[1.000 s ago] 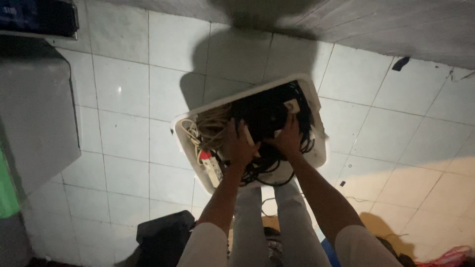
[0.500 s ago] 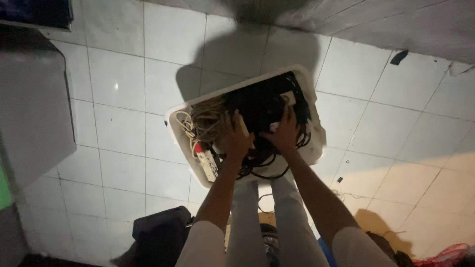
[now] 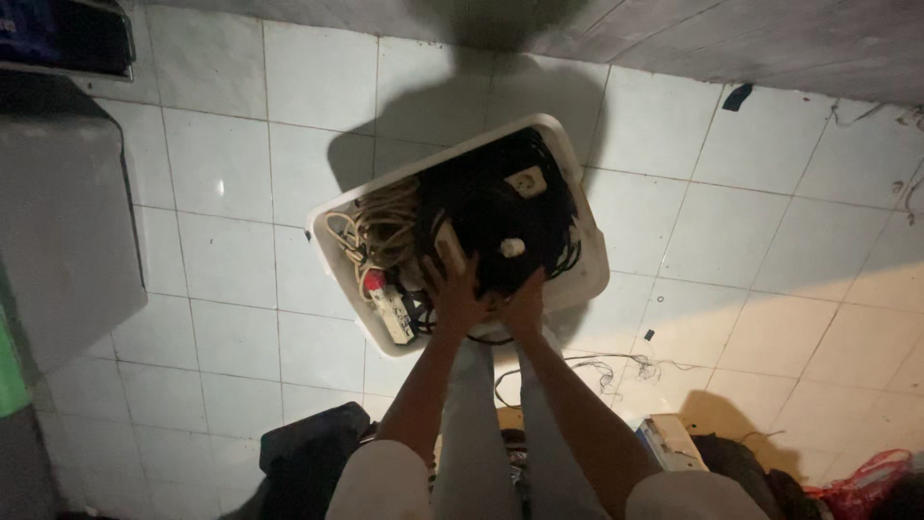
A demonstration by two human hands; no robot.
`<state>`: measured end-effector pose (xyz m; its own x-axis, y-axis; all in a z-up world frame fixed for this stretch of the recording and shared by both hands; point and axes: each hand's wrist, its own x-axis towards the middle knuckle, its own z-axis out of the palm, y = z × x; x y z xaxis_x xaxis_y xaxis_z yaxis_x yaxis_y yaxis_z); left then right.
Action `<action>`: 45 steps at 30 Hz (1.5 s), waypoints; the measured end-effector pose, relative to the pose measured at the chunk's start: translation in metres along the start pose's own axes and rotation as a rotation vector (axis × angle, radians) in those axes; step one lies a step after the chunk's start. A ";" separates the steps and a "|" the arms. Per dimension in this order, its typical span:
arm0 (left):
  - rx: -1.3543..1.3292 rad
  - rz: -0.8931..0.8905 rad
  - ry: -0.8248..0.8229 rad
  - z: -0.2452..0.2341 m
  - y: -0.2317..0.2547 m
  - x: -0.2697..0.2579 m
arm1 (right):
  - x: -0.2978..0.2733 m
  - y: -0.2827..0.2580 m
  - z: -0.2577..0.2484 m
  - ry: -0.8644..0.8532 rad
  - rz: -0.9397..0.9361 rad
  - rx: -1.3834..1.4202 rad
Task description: The person picks up and coils a black cable by hand, then places the coiled cable and an orange lid into a plastic storage bin containing various electrical components.
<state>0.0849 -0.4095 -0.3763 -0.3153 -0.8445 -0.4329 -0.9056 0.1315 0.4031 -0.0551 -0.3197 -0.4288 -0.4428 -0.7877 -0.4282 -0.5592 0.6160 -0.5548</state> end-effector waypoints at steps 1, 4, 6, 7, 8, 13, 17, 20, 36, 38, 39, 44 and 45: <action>-0.015 -0.011 0.002 0.005 -0.002 -0.004 | 0.001 0.000 -0.001 -0.063 0.065 -0.013; 0.157 0.054 0.023 0.018 -0.010 -0.008 | 0.003 -0.008 -0.011 -0.179 0.141 -0.044; 0.062 0.069 0.019 0.023 -0.013 -0.002 | 0.012 -0.018 -0.021 -0.268 0.184 -0.031; 0.015 0.077 0.016 0.024 -0.013 0.000 | 0.016 -0.021 -0.026 -0.329 0.228 -0.008; 0.004 0.040 -0.037 0.025 -0.014 0.000 | 0.020 -0.024 -0.028 -0.389 0.272 0.016; 0.040 -0.063 -0.240 0.030 -0.013 0.001 | 0.036 -0.006 -0.018 -0.394 -0.061 -0.145; 0.073 -0.036 -0.149 0.049 -0.021 0.000 | 0.038 0.005 -0.003 -0.334 -0.351 -0.394; 0.120 -0.024 -0.079 0.058 -0.021 0.005 | 0.041 -0.002 -0.006 -0.634 0.400 -0.048; -0.458 -0.338 0.412 0.022 -0.033 0.061 | 0.033 -0.075 -0.046 0.088 0.117 0.121; -0.524 -0.322 0.361 0.030 -0.030 0.067 | 0.050 -0.067 -0.051 -0.006 0.330 0.165; -0.590 -0.272 0.359 0.033 -0.024 0.063 | 0.053 -0.054 -0.053 0.066 0.212 0.101; -0.903 -0.198 0.257 0.034 0.011 0.054 | 0.067 0.008 -0.065 0.121 -0.036 0.121; -0.813 -0.175 0.240 0.029 0.011 0.054 | 0.068 0.011 -0.064 0.104 0.027 0.097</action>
<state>0.0495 -0.4387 -0.4187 -0.0388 -0.9169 -0.3973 -0.4226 -0.3452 0.8380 -0.1366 -0.3662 -0.4182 -0.5305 -0.7625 -0.3704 -0.4774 0.6298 -0.6127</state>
